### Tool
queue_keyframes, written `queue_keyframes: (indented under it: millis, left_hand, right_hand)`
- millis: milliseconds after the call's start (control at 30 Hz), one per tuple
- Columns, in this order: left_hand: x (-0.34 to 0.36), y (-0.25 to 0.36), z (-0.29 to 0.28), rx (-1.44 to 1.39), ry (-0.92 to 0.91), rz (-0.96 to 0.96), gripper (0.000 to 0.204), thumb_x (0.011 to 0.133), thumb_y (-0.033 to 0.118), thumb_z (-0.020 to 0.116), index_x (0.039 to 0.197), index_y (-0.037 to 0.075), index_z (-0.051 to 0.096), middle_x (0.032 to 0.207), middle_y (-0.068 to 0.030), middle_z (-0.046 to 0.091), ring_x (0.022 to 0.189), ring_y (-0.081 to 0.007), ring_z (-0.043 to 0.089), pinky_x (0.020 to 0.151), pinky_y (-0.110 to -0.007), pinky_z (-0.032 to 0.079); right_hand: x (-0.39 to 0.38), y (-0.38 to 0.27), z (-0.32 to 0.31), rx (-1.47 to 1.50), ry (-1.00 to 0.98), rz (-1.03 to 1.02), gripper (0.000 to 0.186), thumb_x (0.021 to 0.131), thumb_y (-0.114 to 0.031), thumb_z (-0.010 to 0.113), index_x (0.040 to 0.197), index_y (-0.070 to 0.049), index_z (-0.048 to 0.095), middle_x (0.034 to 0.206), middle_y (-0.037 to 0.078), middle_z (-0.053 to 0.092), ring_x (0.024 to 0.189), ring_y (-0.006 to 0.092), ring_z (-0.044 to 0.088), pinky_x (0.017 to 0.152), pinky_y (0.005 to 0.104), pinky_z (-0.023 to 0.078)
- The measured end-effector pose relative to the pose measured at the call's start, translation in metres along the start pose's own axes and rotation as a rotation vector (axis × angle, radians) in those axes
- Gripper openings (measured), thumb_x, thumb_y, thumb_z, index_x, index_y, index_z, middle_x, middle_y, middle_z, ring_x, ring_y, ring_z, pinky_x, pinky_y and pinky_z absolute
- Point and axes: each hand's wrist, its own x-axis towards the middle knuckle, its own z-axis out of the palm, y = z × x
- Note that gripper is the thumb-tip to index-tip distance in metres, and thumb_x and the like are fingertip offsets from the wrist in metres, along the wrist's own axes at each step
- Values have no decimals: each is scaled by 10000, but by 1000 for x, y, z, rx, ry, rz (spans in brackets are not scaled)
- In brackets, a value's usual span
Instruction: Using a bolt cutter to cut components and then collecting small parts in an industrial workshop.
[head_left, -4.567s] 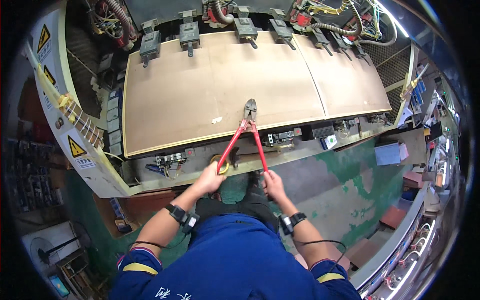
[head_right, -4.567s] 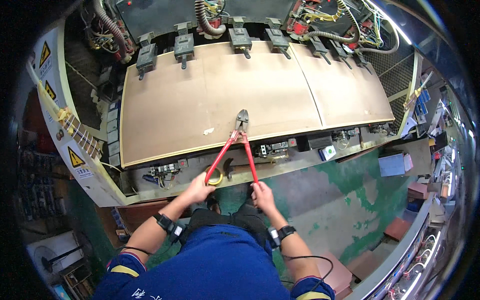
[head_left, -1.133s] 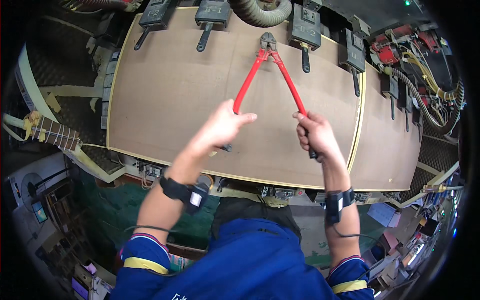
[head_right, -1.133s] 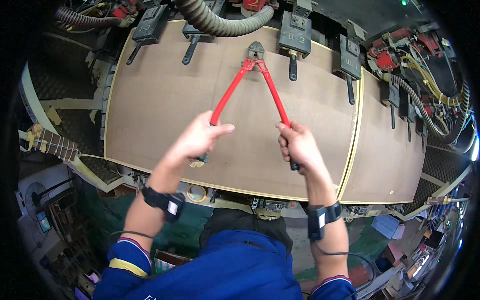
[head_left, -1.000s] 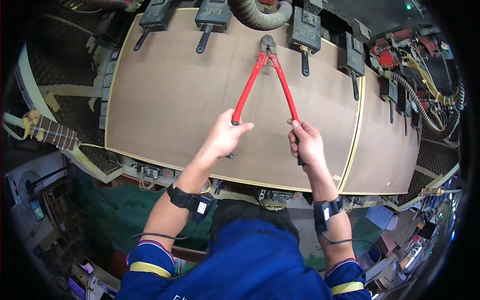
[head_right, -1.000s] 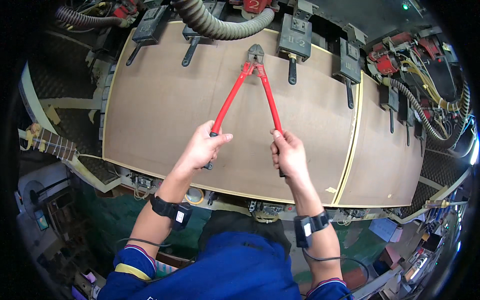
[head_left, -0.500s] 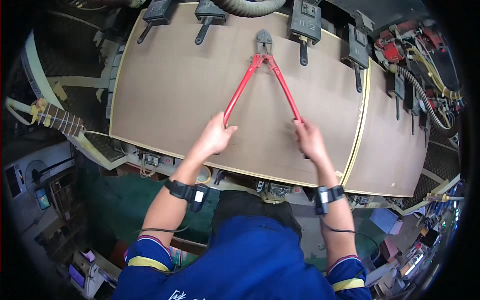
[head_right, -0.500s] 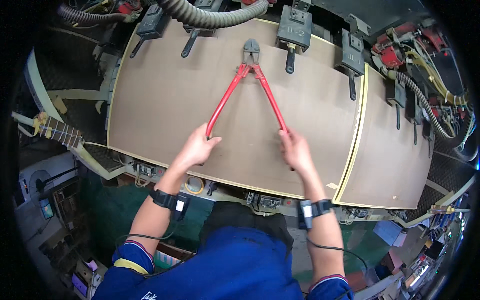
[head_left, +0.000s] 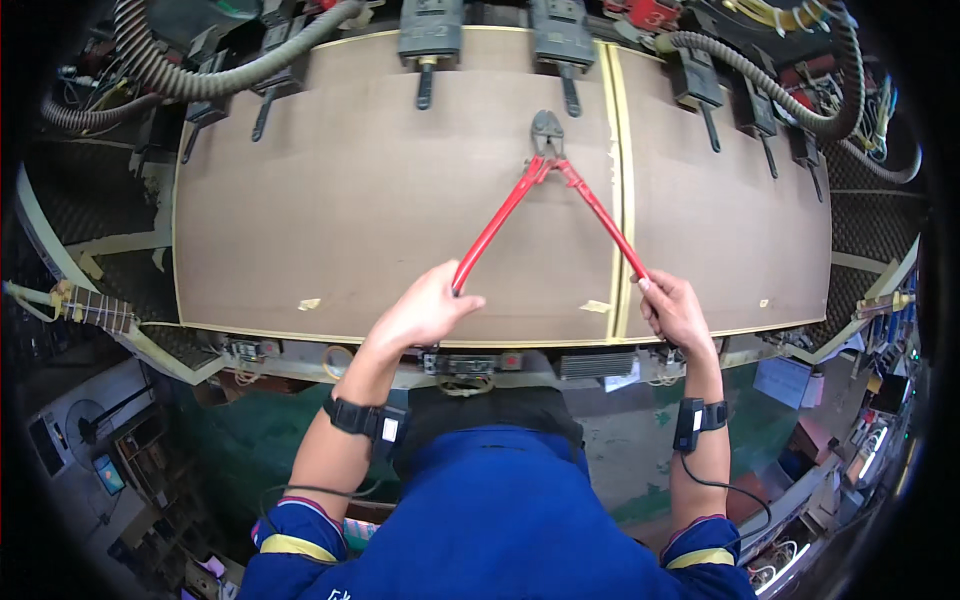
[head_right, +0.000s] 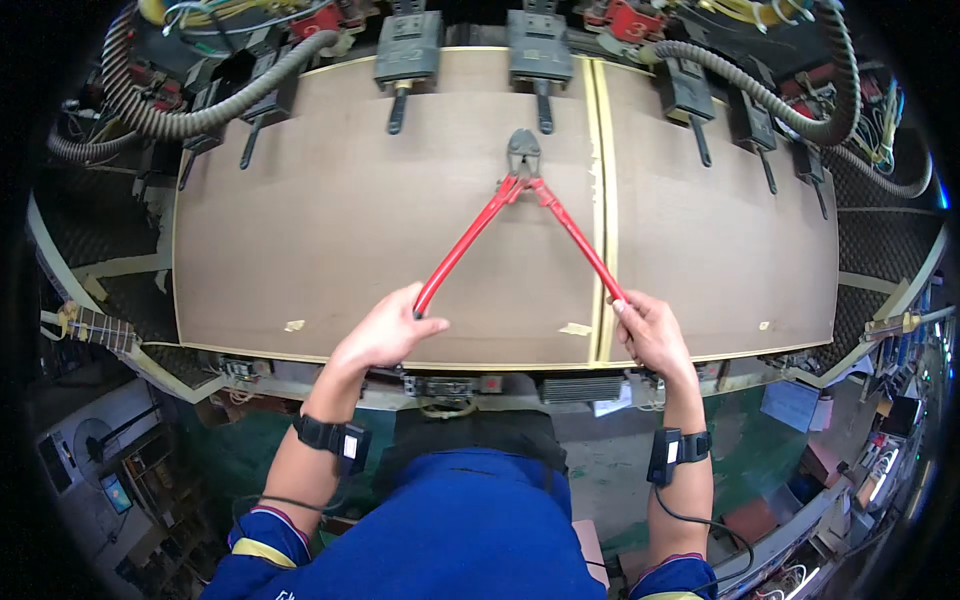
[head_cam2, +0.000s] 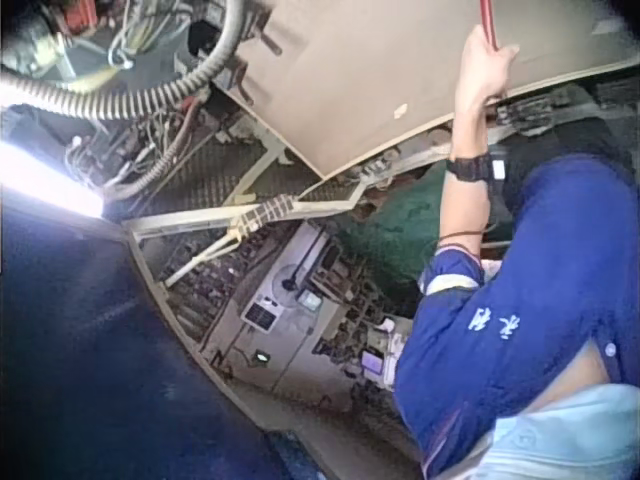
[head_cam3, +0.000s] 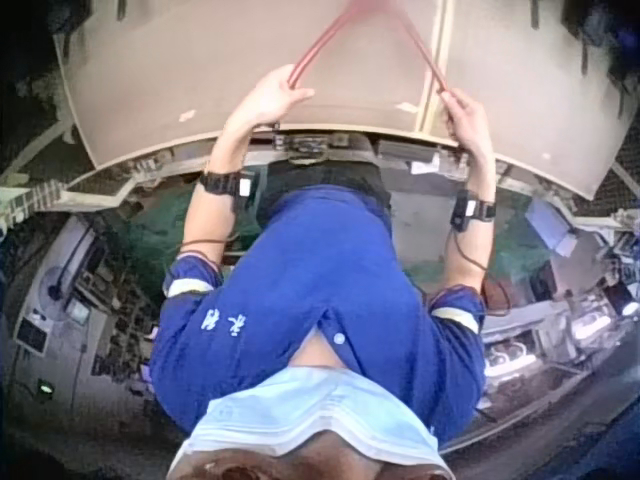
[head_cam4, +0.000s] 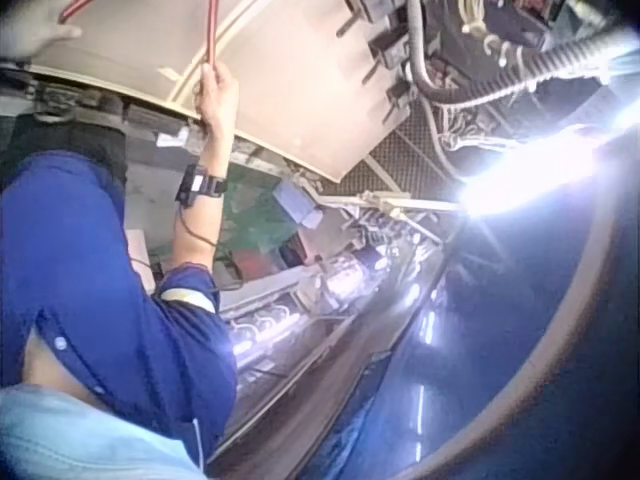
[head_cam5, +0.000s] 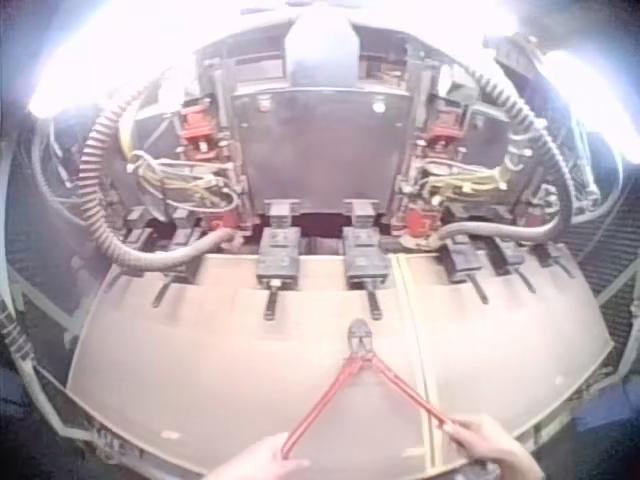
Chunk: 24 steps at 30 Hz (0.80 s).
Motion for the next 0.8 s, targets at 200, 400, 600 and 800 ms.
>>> queue_keyframes:
  millis: [200,400,600,800]
  left_hand:
    - [71,65,53,-75,-4,-17,260,883,217,737,890,57,532,646,39,451,522,-62,405,461,-265,367]
    - [105,105,52,-189,-7,-141,257,898,198,736,892,51,526,580,43,456,450,-59,413,419,-239,326]
    - [116,130,41,-216,-25,-146,253,892,187,737,865,51,526,560,48,452,444,-54,407,417,-243,307]
    - [122,142,94,-373,157,-153,313,832,246,755,771,61,510,592,37,456,493,-92,452,465,-295,383]
  right_hand:
    - [33,-20,-92,-187,55,-39,310,1031,-280,547,1101,0,661,590,-14,525,430,75,473,390,251,387]
    - [71,-39,-137,-241,17,-111,306,1025,-292,547,970,-5,639,585,0,526,419,84,470,387,265,392]
    - [85,-56,-148,-228,-29,-106,275,1023,-269,544,958,-11,615,604,-10,513,444,80,463,404,261,397]
    - [78,-48,-100,294,-128,-6,212,1025,-233,529,1024,-22,556,677,-37,489,503,49,446,437,226,390]
